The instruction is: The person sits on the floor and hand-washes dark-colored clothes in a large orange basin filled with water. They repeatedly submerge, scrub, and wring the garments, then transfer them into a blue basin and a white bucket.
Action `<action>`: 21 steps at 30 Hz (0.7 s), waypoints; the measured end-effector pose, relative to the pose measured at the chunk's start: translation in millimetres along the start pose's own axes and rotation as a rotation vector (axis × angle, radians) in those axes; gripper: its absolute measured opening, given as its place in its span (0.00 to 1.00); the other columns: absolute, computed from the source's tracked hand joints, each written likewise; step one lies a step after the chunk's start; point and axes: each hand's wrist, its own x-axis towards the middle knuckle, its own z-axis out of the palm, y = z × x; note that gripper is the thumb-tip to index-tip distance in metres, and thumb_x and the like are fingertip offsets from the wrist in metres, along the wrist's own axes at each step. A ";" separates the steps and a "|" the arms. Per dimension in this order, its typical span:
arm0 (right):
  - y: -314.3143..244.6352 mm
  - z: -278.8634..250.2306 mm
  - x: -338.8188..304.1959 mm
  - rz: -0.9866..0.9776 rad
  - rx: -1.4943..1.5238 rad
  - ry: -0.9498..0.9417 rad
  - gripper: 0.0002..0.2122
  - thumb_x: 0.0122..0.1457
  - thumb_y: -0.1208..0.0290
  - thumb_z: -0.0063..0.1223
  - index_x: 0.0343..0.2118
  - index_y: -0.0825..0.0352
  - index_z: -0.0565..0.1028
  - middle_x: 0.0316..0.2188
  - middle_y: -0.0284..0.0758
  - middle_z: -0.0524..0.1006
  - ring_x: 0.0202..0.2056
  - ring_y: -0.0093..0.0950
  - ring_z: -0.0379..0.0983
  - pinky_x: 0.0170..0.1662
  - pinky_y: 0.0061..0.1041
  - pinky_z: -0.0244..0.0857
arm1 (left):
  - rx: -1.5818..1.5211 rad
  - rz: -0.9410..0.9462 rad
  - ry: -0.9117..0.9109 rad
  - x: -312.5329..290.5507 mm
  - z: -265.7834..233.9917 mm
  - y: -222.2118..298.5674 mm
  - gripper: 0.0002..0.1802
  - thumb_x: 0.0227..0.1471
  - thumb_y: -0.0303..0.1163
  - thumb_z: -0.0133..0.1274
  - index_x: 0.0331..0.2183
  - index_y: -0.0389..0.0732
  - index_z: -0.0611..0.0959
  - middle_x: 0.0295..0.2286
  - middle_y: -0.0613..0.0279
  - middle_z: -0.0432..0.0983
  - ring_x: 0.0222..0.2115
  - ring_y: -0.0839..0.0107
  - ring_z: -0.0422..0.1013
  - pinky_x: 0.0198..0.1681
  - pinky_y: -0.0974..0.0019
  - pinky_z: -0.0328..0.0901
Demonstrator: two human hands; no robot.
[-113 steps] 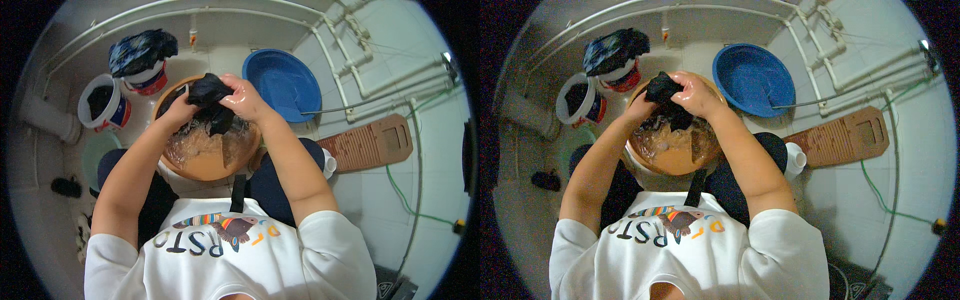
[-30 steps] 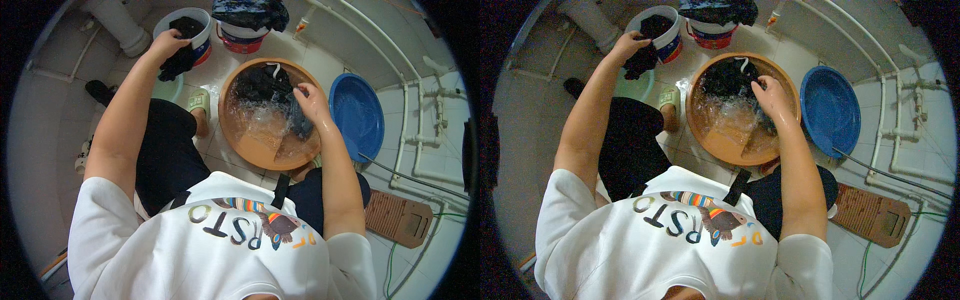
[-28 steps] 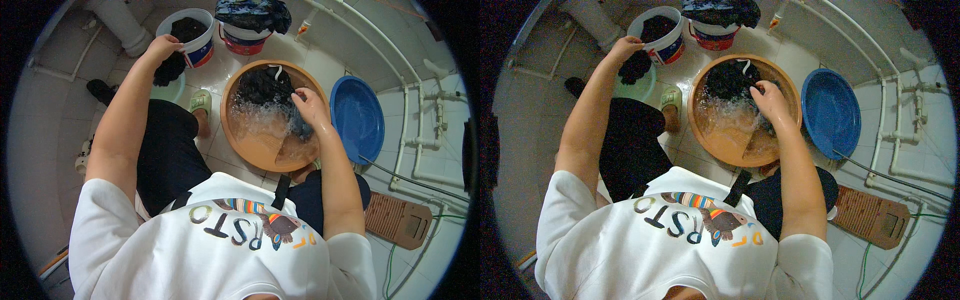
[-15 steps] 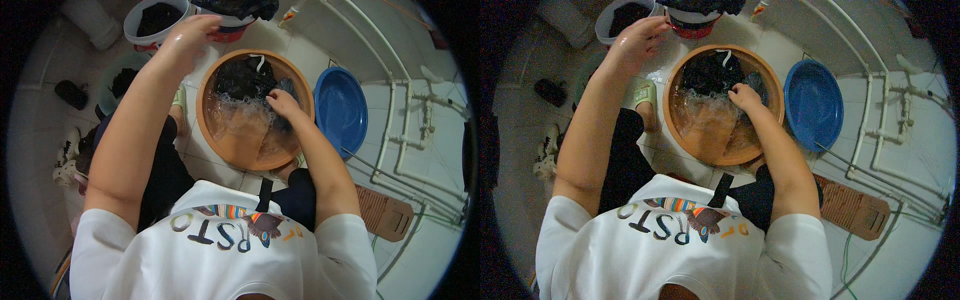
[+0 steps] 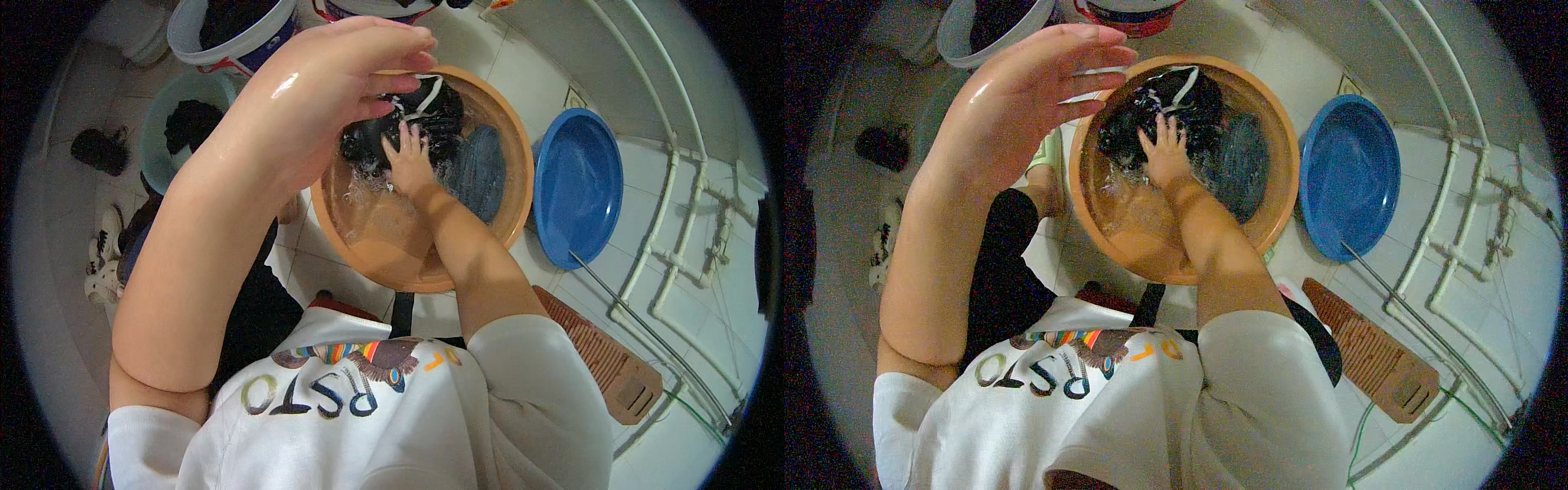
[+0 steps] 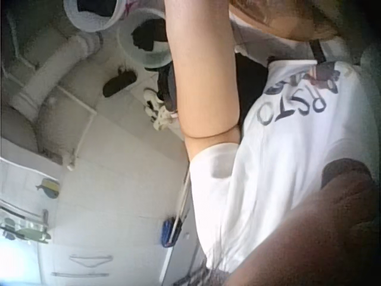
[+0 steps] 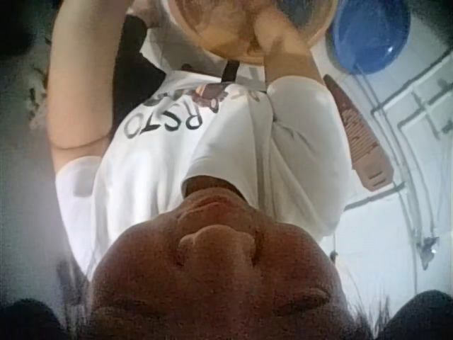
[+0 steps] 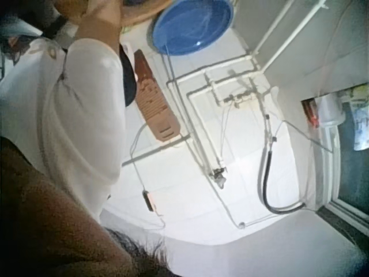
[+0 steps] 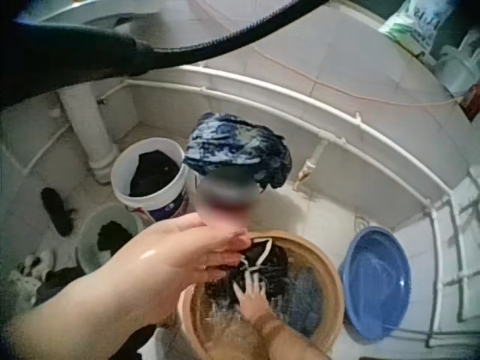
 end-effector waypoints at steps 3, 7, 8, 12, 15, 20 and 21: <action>15.0 -9.9 -12.4 -0.062 0.235 -0.004 0.32 0.40 0.59 0.58 0.51 0.57 0.61 0.55 0.48 0.51 0.55 0.48 0.48 0.53 0.43 0.49 | 0.002 -0.015 -0.026 -0.7 5.0 0.1 0.16 0.49 0.41 0.45 0.37 0.42 0.75 0.36 0.63 0.72 0.37 0.73 0.68 0.41 0.70 0.60; 71.8 -39.2 -28.5 0.015 0.280 0.399 0.20 0.35 0.66 0.59 0.36 0.61 0.73 0.40 0.42 0.70 0.43 0.42 0.64 0.45 0.38 0.57 | 0.000 -0.040 -0.035 -5.0 6.7 -2.5 0.16 0.50 0.41 0.45 0.37 0.42 0.75 0.36 0.63 0.72 0.36 0.73 0.68 0.41 0.70 0.60; 87.5 -26.7 -42.9 0.200 0.165 0.494 0.20 0.35 0.69 0.59 0.36 0.60 0.72 0.41 0.43 0.69 0.43 0.42 0.63 0.45 0.38 0.57 | 0.008 -0.034 -0.032 -5.8 6.5 -4.5 0.16 0.50 0.41 0.45 0.37 0.42 0.75 0.35 0.63 0.72 0.36 0.74 0.68 0.41 0.70 0.60; 132.9 87.3 -124.5 1.065 0.501 0.350 0.43 0.37 0.56 0.62 0.55 0.63 0.50 0.52 0.50 0.55 0.54 0.44 0.51 0.54 0.39 0.48 | 0.039 -0.019 -0.031 -6.4 14.2 -7.6 0.16 0.49 0.41 0.46 0.37 0.42 0.75 0.35 0.63 0.73 0.36 0.74 0.68 0.40 0.71 0.61; 130.2 103.2 -136.2 1.110 0.763 -0.128 0.38 0.36 0.54 0.63 0.48 0.76 0.61 0.45 0.51 0.65 0.47 0.43 0.62 0.49 0.34 0.56 | 0.073 -0.029 -0.035 -5.0 17.8 -11.1 0.17 0.48 0.42 0.48 0.37 0.42 0.75 0.35 0.64 0.73 0.36 0.75 0.68 0.40 0.71 0.61; 110.8 2.4 -134.4 0.940 0.965 -0.270 0.29 0.38 0.59 0.63 0.40 0.77 0.69 0.37 0.46 0.72 0.39 0.39 0.69 0.42 0.32 0.62 | 0.063 -0.037 -0.082 -1.8 27.3 -11.0 0.17 0.47 0.42 0.48 0.37 0.42 0.75 0.35 0.64 0.73 0.35 0.75 0.68 0.40 0.71 0.61; 121.1 -6.0 -140.6 0.926 1.165 -0.127 0.27 0.39 0.61 0.63 0.39 0.76 0.69 0.37 0.45 0.72 0.38 0.36 0.69 0.41 0.30 0.63 | 0.060 -0.020 -0.095 0.4 29.7 -11.6 0.17 0.47 0.42 0.48 0.37 0.42 0.75 0.35 0.64 0.73 0.35 0.75 0.68 0.40 0.71 0.60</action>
